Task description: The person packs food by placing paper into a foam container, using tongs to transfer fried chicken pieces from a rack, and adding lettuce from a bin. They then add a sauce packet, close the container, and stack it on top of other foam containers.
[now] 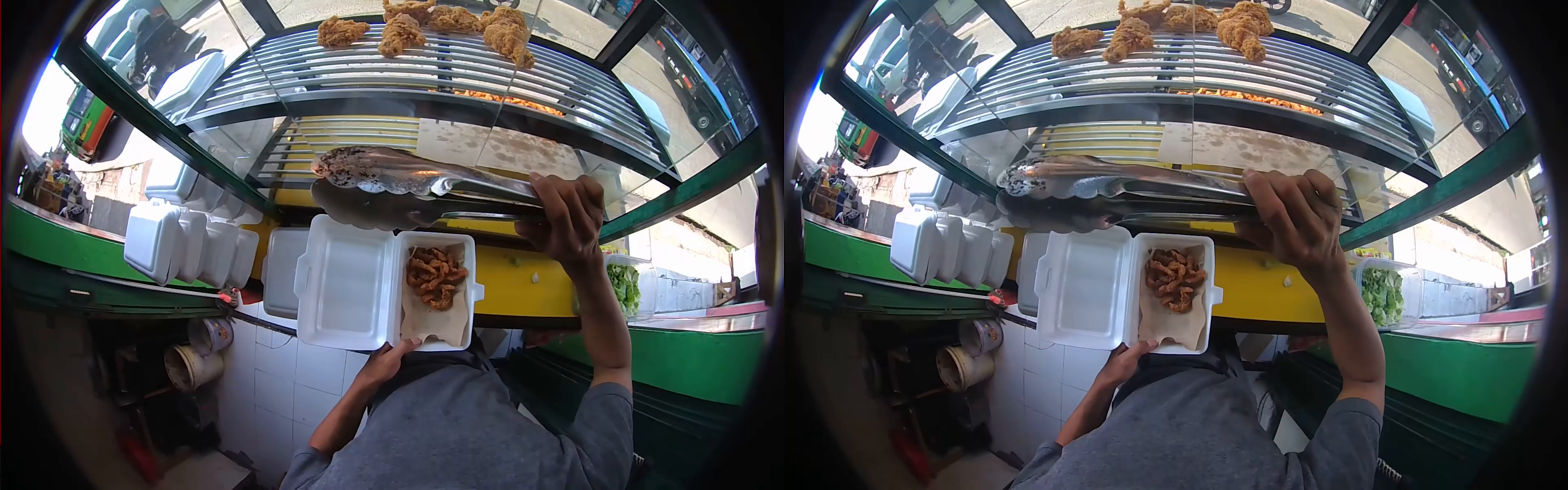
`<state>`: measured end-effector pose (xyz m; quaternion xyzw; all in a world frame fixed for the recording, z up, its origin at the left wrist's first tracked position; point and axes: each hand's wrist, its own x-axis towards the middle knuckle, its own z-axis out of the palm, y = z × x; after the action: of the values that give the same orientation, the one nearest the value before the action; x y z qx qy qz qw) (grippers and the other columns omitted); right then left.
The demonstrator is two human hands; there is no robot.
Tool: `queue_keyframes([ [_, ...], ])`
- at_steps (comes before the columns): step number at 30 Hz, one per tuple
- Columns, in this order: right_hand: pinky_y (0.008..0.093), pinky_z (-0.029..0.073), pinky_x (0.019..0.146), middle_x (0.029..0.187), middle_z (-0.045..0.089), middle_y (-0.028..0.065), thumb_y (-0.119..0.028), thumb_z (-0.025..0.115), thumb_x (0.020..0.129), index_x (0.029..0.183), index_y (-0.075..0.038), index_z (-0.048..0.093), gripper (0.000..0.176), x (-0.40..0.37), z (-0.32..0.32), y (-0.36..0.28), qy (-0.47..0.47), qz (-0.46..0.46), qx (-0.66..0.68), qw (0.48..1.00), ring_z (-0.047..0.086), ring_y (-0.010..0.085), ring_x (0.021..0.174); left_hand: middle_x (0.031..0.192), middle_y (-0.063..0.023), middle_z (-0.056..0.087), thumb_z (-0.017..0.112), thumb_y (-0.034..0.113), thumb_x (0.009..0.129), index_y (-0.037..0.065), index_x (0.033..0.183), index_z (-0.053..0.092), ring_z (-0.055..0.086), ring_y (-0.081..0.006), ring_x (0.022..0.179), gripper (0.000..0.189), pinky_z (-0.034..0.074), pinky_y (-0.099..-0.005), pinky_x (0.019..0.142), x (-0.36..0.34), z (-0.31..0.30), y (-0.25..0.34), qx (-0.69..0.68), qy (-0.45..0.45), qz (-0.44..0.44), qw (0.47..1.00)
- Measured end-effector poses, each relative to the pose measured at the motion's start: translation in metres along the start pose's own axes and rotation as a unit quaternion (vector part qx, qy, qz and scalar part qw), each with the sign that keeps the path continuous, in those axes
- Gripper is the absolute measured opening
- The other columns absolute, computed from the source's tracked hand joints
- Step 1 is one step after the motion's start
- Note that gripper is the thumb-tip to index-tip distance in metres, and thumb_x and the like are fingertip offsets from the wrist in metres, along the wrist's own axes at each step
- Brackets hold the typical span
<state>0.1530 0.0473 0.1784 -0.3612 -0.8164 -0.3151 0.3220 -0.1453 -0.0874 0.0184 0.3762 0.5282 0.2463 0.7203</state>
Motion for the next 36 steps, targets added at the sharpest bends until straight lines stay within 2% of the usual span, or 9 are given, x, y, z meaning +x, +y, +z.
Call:
queue_keyframes([
  [10, 0.0366, 0.043, 0.077, 0.086, 0.064, 0.0087, -0.046, 0.057, 0.090, 0.114, -0.002, 0.056, 0.050, -0.055, -0.041, 0.047, 0.010, 0.020, -0.083, 0.996, 0.061, 0.0211, 0.072, 0.099, -0.0052, 0.062, 0.064, 0.029, 0.087, -0.002, 0.106, 0.063, 0.056, -0.0147, 0.094, 0.037, 0.043, -0.0281, 0.087, 0.000, -0.002, -0.001, 0.030, -0.074, -0.044, 0.996],
  [14, 0.0382, 0.044, 0.078, 0.090, 0.064, 0.0096, -0.034, 0.070, 0.080, 0.116, -0.002, 0.057, 0.050, -0.045, -0.057, 0.041, -0.058, 0.040, -0.035, 0.997, 0.061, 0.0232, 0.077, 0.102, -0.0061, 0.063, 0.065, 0.029, 0.086, -0.003, 0.110, 0.062, 0.057, -0.0155, 0.096, 0.040, 0.043, -0.0286, 0.088, 0.002, -0.003, -0.007, 0.040, -0.133, -0.054, 0.989],
  [15, 0.0391, 0.044, 0.077, 0.090, 0.064, 0.0087, -0.026, 0.076, 0.073, 0.115, -0.002, 0.058, 0.051, -0.041, -0.064, 0.036, -0.072, 0.070, -0.012, 0.995, 0.060, 0.0241, 0.079, 0.103, -0.0063, 0.063, 0.065, 0.029, 0.086, -0.003, 0.111, 0.061, 0.057, -0.0157, 0.096, 0.041, 0.043, -0.0286, 0.088, 0.002, -0.001, -0.006, 0.052, -0.146, -0.047, 0.987],
  [21, 0.0353, 0.048, 0.072, 0.090, 0.063, 0.0105, -0.009, 0.077, 0.071, 0.111, 0.003, 0.061, 0.044, -0.068, -0.129, 0.012, -0.024, 0.216, -0.011, 0.976, 0.058, 0.0240, 0.079, 0.106, -0.0069, 0.062, 0.067, 0.029, 0.086, -0.002, 0.116, 0.059, 0.056, -0.0170, 0.097, 0.044, 0.043, -0.0284, 0.087, 0.012, 0.008, -0.002, 0.102, -0.212, -0.067, 0.970],
  [24, 0.0307, 0.049, 0.071, 0.092, 0.063, 0.0110, -0.003, 0.073, 0.077, 0.114, 0.007, 0.059, 0.040, -0.109, -0.174, -0.004, 0.040, 0.355, -0.047, 0.933, 0.059, 0.0204, 0.084, 0.105, -0.0069, 0.062, 0.067, 0.029, 0.087, -0.002, 0.116, 0.059, 0.056, -0.0170, 0.096, 0.044, 0.044, -0.0288, 0.086, 0.016, 0.022, -0.007, 0.113, -0.240, -0.056, 0.963],
  [28, 0.0259, 0.048, 0.072, 0.099, 0.061, 0.0100, 0.000, 0.070, 0.080, 0.117, 0.008, 0.057, 0.040, -0.146, -0.243, -0.016, 0.047, 0.510, -0.033, 0.858, 0.058, 0.0135, 0.085, 0.104, -0.0069, 0.062, 0.067, 0.030, 0.087, -0.001, 0.116, 0.059, 0.056, -0.0166, 0.095, 0.043, 0.044, -0.0297, 0.086, 0.018, 0.042, -0.003, 0.136, -0.272, -0.066, 0.950],
  [32, 0.0209, 0.047, 0.069, 0.097, 0.059, 0.0069, 0.005, 0.067, 0.079, 0.117, 0.005, 0.059, 0.039, -0.137, -0.290, -0.013, -0.152, 0.653, -0.035, 0.741, 0.055, 0.0089, 0.080, 0.104, -0.0068, 0.062, 0.067, 0.030, 0.087, -0.001, 0.116, 0.059, 0.056, -0.0164, 0.095, 0.043, 0.044, -0.0303, 0.086, 0.020, 0.065, -0.004, 0.158, -0.290, -0.075, 0.941],
  [33, 0.0231, 0.049, 0.069, 0.096, 0.061, 0.0089, 0.002, 0.069, 0.074, 0.114, 0.004, 0.063, 0.040, -0.142, -0.294, -0.007, -0.166, 0.680, -0.039, 0.713, 0.058, 0.0104, 0.077, 0.104, -0.0069, 0.062, 0.067, 0.030, 0.087, -0.001, 0.117, 0.059, 0.056, -0.0167, 0.095, 0.044, 0.044, -0.0304, 0.087, 0.021, 0.071, -0.003, 0.160, -0.291, -0.079, 0.940],
  [36, 0.0312, 0.051, 0.074, 0.098, 0.064, 0.0127, -0.007, 0.074, 0.067, 0.111, 0.000, 0.066, 0.045, -0.151, -0.305, 0.022, -0.342, 0.688, -0.037, 0.639, 0.063, 0.0192, 0.080, 0.106, -0.0081, 0.062, 0.068, 0.033, 0.086, -0.002, 0.118, 0.059, 0.056, -0.0180, 0.097, 0.048, 0.043, -0.0299, 0.089, 0.020, 0.090, -0.001, 0.157, -0.272, -0.084, 0.946],
])
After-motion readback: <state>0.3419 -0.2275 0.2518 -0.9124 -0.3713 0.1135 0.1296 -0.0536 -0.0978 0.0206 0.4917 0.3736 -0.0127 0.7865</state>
